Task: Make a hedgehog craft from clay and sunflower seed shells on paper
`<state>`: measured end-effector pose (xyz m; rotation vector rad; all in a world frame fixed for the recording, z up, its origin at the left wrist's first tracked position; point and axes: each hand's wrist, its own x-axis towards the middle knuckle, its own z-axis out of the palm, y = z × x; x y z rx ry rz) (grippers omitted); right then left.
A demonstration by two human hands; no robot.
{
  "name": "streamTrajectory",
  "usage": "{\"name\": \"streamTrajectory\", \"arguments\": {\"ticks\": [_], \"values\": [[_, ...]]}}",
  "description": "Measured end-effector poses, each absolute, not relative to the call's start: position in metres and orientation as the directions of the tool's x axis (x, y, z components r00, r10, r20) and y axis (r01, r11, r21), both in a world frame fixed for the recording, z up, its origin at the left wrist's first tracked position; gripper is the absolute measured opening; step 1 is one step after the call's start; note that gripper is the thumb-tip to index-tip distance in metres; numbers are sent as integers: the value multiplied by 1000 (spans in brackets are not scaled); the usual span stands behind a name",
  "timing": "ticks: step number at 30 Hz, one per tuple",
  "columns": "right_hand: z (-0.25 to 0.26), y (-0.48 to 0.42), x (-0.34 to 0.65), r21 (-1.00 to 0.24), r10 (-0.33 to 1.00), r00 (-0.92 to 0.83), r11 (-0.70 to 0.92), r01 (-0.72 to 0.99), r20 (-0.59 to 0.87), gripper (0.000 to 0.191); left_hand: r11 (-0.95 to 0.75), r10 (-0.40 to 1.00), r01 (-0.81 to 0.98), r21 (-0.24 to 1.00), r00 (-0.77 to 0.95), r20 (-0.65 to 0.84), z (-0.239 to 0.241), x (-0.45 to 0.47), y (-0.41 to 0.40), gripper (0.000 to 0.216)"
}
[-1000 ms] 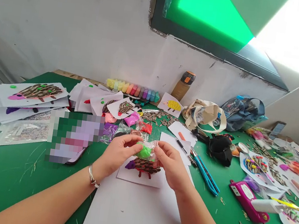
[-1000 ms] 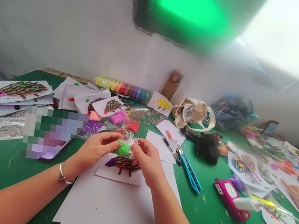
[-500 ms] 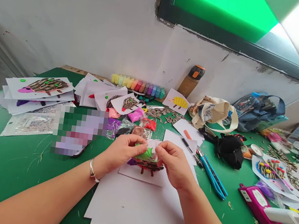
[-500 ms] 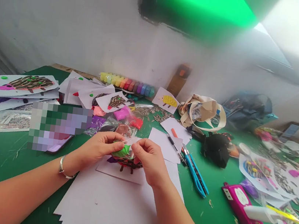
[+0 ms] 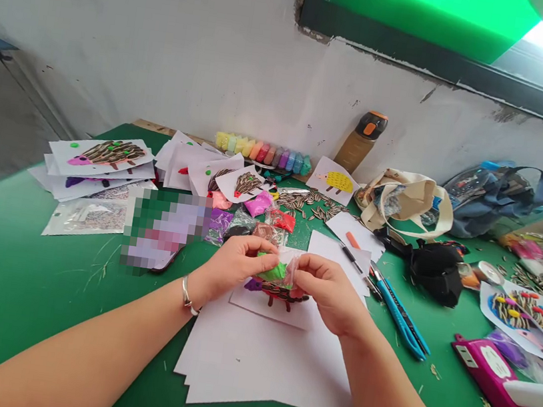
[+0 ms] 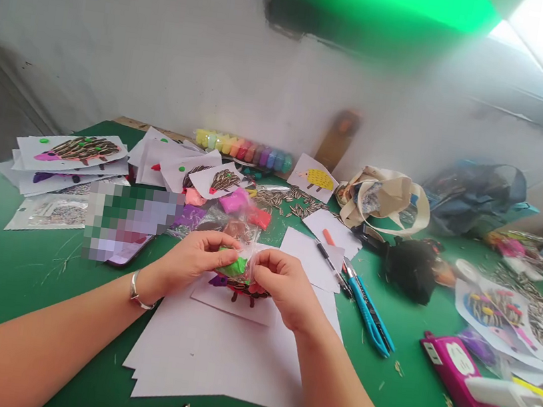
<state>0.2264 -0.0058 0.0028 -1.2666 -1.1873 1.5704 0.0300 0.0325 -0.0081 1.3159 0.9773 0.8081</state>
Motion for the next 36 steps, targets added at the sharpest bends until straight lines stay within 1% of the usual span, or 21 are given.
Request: {"name": "streamTrajectory", "arguments": {"ticks": [4,9,12,14,17,19,22,24,26,28,31,36], "values": [[3,-5,229,-960,947,-201,-269,-72,-250,9,186,890,-40,982,429,-151,-10,30,34,34],[4,-5,230,-971,960,-161,-237,-38,-228,6,276,791,-4,961,569,-225,-10,30,33,39],[5,-6,229,-977,970,-121,-215,-18,-211,12,252,760,62,966,605,-237,-6,30,31,34],[6,-7,229,-982,979,-70,-189,13,-189,14,212,792,89,973,567,-224,-3,31,30,33],[9,-9,230,-988,990,4,-141,58,-141,13,179,831,76,981,522,-192,0,30,30,35],[11,-9,232,-986,985,-54,-160,49,-163,11,180,829,80,980,525,-195,0,29,30,33],[14,-9,235,-970,944,-222,-241,35,-243,11,189,827,106,976,519,-216,-2,27,31,31],[15,-9,236,-960,910,-306,-273,61,-278,10,189,828,101,977,518,-214,-4,27,32,32],[14,-10,235,-957,892,-346,-269,109,-290,8,225,811,72,972,540,-228,-5,28,32,33],[10,-11,233,-959,893,-354,-240,148,-278,8,271,779,44,962,577,-246,-5,30,32,32],[5,-10,232,-968,922,-304,-202,150,-240,9,302,754,24,953,606,-254,-5,33,30,27],[4,-9,230,-980,962,-201,-160,122,-183,4,296,788,-16,955,569,-234,-4,34,28,25]]}}
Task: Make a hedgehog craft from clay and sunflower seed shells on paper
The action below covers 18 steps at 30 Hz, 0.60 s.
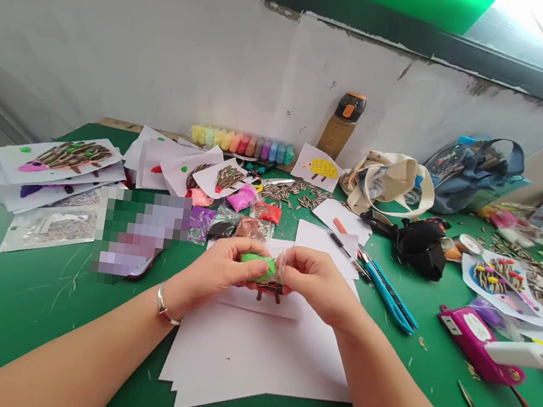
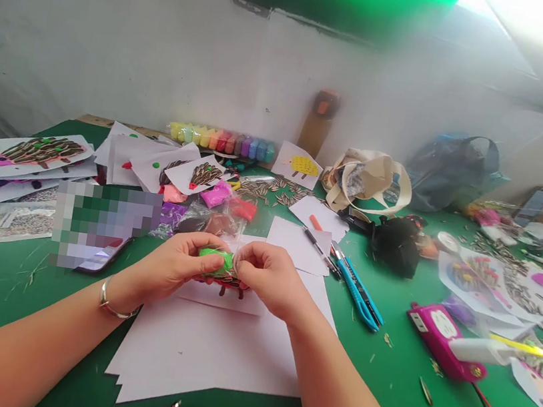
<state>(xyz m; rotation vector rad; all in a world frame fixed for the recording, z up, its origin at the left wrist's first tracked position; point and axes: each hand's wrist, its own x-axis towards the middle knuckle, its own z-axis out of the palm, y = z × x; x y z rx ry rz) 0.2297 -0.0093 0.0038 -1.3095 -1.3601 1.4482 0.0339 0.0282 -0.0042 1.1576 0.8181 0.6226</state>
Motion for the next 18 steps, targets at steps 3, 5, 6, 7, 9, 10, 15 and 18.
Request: {"name": "streamTrajectory", "arguments": {"ticks": [3,5,6,7,9,10,15,18], "values": [[5,-13,224,-985,977,-139,-150,82,-160,13,272,848,-49,961,485,-215,-2,33,28,27],[6,-16,221,-993,993,-68,-92,78,-97,21,281,868,-99,955,450,-209,0,33,27,29],[6,-18,220,-994,998,-42,-41,100,-45,20,293,866,-128,948,455,-206,0,33,27,29],[6,-20,220,-991,999,-31,21,132,17,17,311,857,-153,938,471,-207,1,32,26,29],[7,-22,221,-968,991,-49,132,213,124,9,350,831,-181,919,513,-216,1,32,25,30],[8,-22,222,-951,985,-67,174,254,162,6,366,820,-189,911,528,-221,0,32,25,30],[16,-23,225,-857,961,-152,274,437,230,17,408,797,-210,889,557,-234,-1,32,26,27],[17,-22,226,-850,969,-177,236,470,171,21,408,782,-205,889,582,-225,-1,31,25,25]]}}
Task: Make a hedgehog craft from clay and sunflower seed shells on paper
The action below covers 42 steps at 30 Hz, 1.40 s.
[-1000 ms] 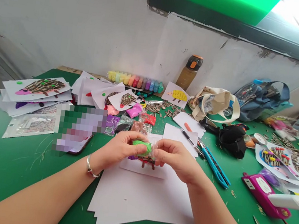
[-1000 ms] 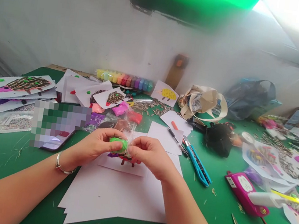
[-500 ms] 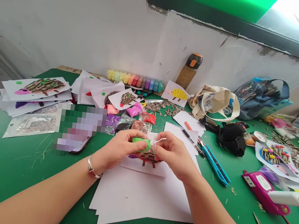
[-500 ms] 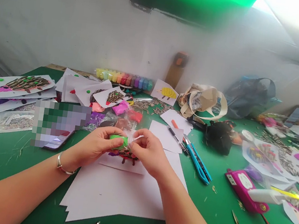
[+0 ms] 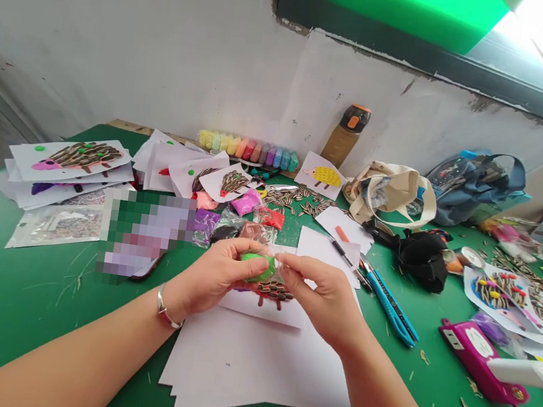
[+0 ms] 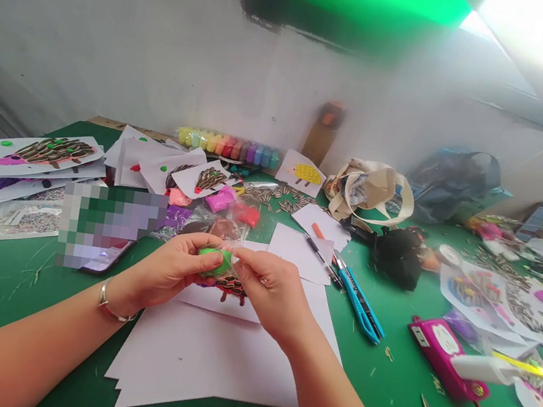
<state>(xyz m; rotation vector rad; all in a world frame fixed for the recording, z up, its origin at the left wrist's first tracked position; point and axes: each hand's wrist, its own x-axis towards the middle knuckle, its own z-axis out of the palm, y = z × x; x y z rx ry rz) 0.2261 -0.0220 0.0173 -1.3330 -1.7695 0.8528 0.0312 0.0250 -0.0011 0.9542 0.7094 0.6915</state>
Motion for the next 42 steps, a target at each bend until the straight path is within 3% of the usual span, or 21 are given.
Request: {"name": "streamTrajectory", "arguments": {"ticks": [5,11,21,31,42], "values": [[15,-20,226,-862,966,-237,209,462,108,31,386,784,-168,907,577,-227,-1,31,22,21],[12,-22,222,-863,957,-209,276,424,203,23,362,763,-169,917,619,-188,3,33,19,14],[11,-20,220,-878,962,-176,264,399,210,13,292,806,-150,944,570,-159,2,36,18,19],[4,-19,217,-848,943,-138,333,412,303,20,251,885,-173,953,439,-153,-4,34,20,25],[6,-21,217,-805,920,-166,392,445,356,11,282,858,-205,937,491,-151,-2,39,15,22]]}}
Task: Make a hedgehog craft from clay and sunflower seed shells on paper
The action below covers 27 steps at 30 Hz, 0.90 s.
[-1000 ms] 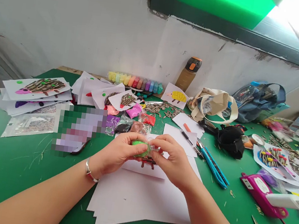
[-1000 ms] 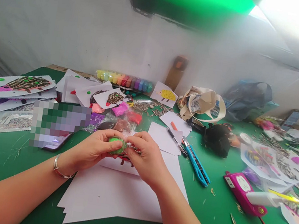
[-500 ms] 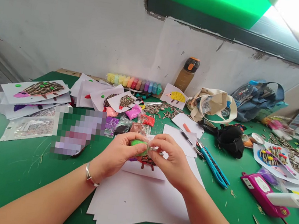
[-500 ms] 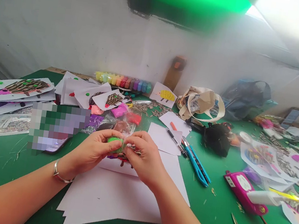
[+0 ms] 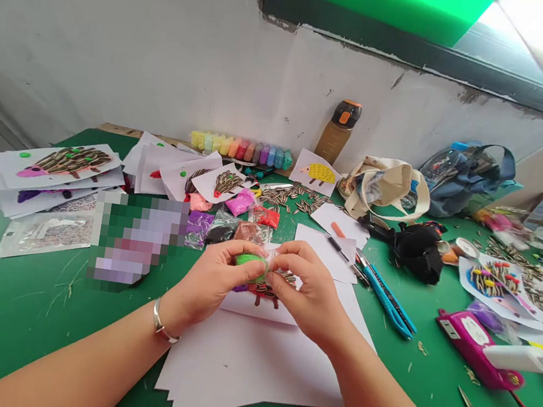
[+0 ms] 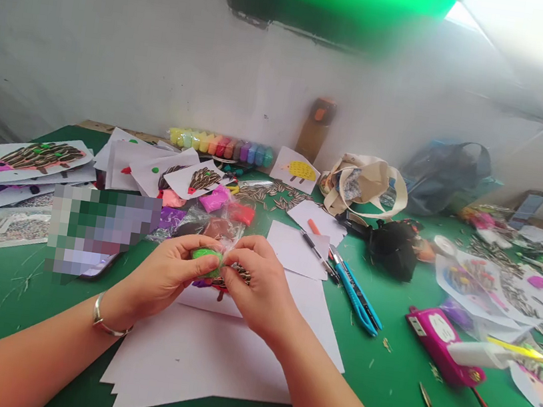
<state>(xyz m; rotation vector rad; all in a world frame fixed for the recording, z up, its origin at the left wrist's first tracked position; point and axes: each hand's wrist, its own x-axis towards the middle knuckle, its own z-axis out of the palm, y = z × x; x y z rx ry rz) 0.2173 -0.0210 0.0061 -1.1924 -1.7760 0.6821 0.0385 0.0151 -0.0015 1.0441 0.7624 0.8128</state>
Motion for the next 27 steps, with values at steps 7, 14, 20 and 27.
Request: {"name": "streamTrajectory", "arguments": {"ticks": [7,14,20,27], "values": [[3,-19,218,-798,895,-163,445,408,416,18,342,862,-238,909,464,-203,2,37,18,29],[2,-19,221,-782,892,-171,449,432,418,15,438,807,-267,858,537,-245,2,37,18,22],[4,-19,221,-728,874,-189,480,490,449,13,459,787,-274,845,567,-244,3,37,17,20],[1,-19,223,-714,874,-203,479,511,441,15,455,802,-274,848,540,-256,3,37,18,22]]}}
